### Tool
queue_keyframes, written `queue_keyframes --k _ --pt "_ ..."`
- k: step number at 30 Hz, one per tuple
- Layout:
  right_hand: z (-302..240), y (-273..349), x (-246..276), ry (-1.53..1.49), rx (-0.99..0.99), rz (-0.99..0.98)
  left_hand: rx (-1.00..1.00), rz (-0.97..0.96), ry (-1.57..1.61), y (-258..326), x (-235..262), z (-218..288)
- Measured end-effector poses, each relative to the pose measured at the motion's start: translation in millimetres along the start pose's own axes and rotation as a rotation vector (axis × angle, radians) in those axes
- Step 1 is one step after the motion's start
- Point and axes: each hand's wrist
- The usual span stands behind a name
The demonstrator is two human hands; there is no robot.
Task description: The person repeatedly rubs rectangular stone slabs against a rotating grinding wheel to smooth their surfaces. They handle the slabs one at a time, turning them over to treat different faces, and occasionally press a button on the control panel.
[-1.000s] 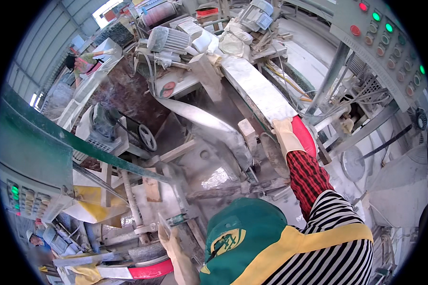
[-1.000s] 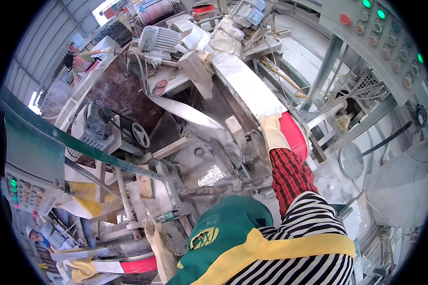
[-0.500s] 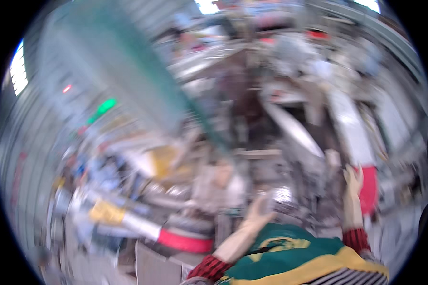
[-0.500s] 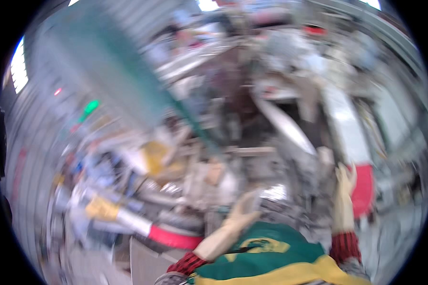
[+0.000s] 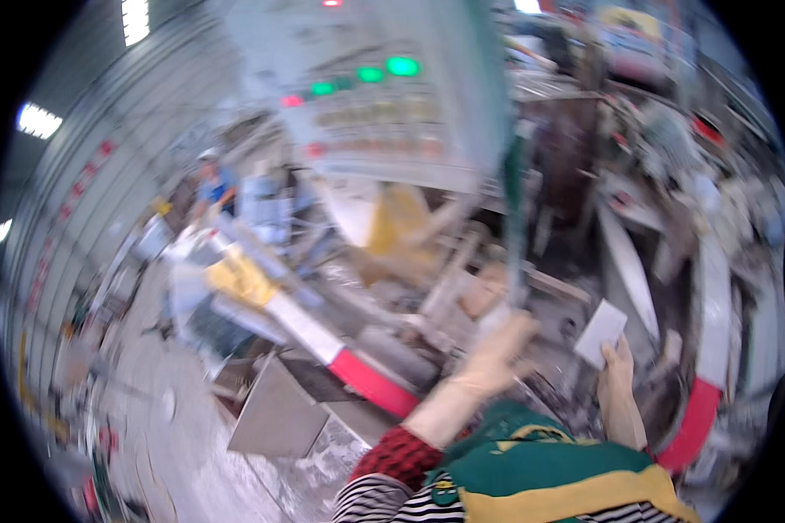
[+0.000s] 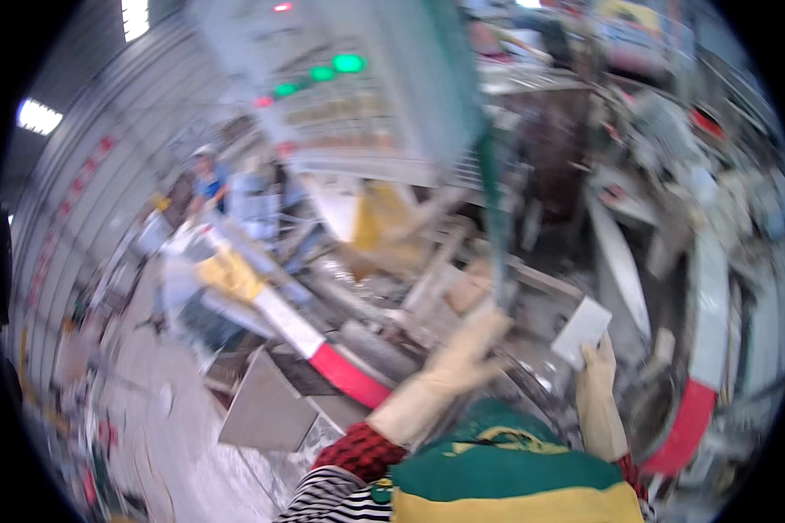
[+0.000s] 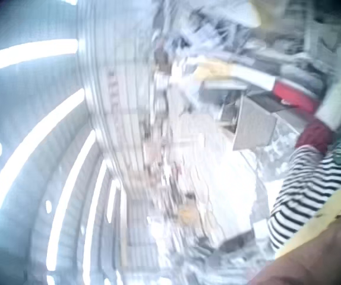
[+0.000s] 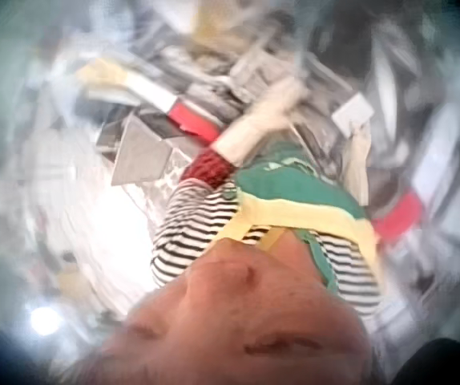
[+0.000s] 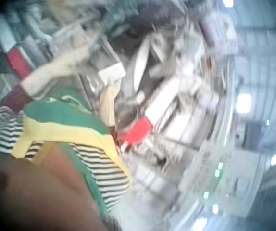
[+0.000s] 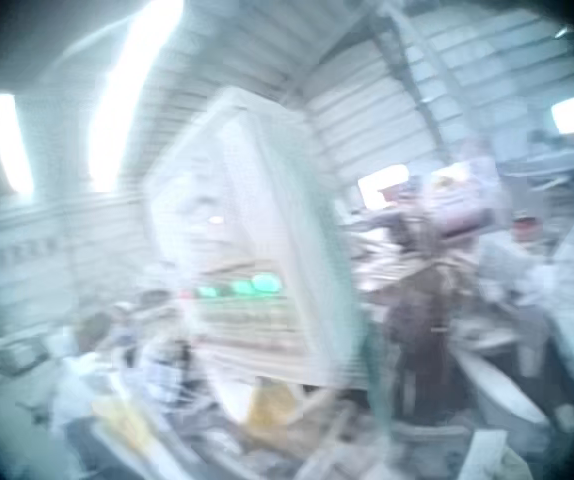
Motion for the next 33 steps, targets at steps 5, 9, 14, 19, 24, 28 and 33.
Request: queue_keyframes --k 5,9,14,19,24,28,33 --pt "-12 -43 150 0.422 0.163 0.776 0.532 0.421 -0.476 127 82 -124" --pt "-74 -18 161 -0.14 0.428 0.868 0.534 0.465 -1.042 278 88 -268" --pt "-94 -11 243 -0.01 0.271 1.099 0.203 0.484 -1.305 264 49 -288" --pt "-74 -60 286 -0.048 0.404 1.115 0.522 0.508 -1.233 267 51 -273" --pt "-70 -122 355 0.874 0.442 1.171 0.75 0.58 -1.15 240 52 -227" --pt "-84 -121 382 1.884 0.565 0.44 0.768 0.795 -0.929 215 71 -149" --pt "-115 -109 345 1.888 0.397 0.476 0.809 0.836 -1.151 210 49 -158"
Point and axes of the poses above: each hand's wrist, its own y-axis away from the middle knuckle, its own x-axis out of the back of the hand, z = x × y, and after that the axes turned 9 degrees about z, right-handed
